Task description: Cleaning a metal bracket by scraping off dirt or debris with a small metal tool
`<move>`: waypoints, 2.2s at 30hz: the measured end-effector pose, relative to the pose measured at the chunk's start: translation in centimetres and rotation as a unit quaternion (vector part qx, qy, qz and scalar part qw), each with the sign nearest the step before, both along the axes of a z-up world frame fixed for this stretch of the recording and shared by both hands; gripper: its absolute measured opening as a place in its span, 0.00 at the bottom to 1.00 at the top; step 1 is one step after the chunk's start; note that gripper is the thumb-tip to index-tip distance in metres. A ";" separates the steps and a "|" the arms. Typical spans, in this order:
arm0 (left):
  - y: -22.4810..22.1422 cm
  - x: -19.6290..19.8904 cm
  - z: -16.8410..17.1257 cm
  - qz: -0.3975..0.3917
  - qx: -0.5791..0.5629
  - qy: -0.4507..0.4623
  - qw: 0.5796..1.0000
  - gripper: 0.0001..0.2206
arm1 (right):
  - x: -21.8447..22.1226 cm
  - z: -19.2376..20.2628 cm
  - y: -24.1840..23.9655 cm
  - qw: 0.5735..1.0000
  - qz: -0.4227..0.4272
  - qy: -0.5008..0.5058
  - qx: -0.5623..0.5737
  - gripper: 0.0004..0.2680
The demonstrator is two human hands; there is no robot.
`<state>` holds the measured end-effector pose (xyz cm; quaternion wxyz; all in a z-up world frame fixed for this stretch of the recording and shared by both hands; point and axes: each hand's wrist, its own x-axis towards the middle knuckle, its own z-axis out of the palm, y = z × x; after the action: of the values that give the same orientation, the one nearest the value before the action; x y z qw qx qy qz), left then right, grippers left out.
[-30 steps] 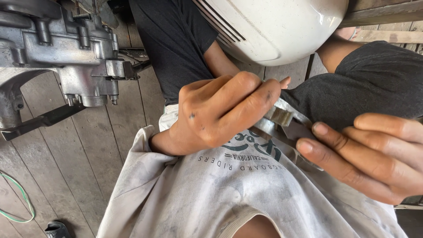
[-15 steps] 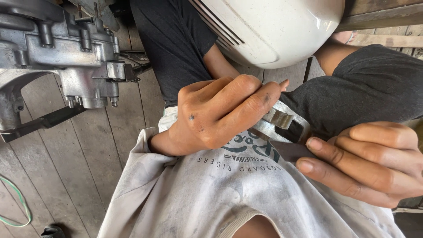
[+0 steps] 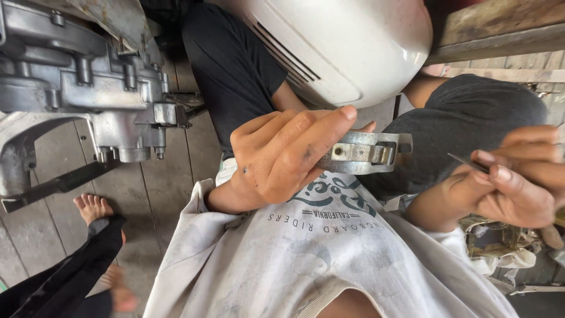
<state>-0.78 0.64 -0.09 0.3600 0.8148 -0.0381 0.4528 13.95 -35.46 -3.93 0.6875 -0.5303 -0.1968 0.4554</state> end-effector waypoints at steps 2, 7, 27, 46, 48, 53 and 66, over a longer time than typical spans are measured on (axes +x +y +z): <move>0.9 -0.1 0.5 -0.020 -0.001 0.001 1.000 0.17 | -2.2 1.7 11.0 0.681 -0.266 -0.675 0.103 0.11; 2.4 -0.8 0.9 -0.019 0.009 0.026 0.999 0.18 | -6.1 1.8 15.7 0.773 -0.392 -0.498 0.028 0.09; 5.0 -1.5 1.8 0.082 -0.062 0.105 0.989 0.36 | 0.3 3.4 22.3 0.963 0.064 -0.251 0.076 0.07; 0.3 5.4 -6.2 -0.544 -0.581 0.221 0.564 0.46 | 4.6 2.9 18.0 0.943 0.103 -0.315 0.039 0.05; 0.1 5.3 -6.0 -0.543 -0.591 0.217 0.556 0.47 | 4.7 2.5 18.2 0.946 0.085 -0.312 0.038 0.03; -0.8 5.2 -6.5 -0.511 -0.578 0.169 0.614 0.49 | 3.2 3.7 20.4 0.919 -0.023 -0.393 -0.006 0.03; 2.2 3.4 4.2 -0.270 -0.380 0.009 0.885 0.45 | -0.2 9.7 24.2 0.850 -0.254 -0.426 0.179 0.10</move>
<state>2.65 2.89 4.07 0.7504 0.5781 -0.0785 0.3107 13.74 -11.30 5.80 0.7109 -0.5718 -0.4066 -0.0492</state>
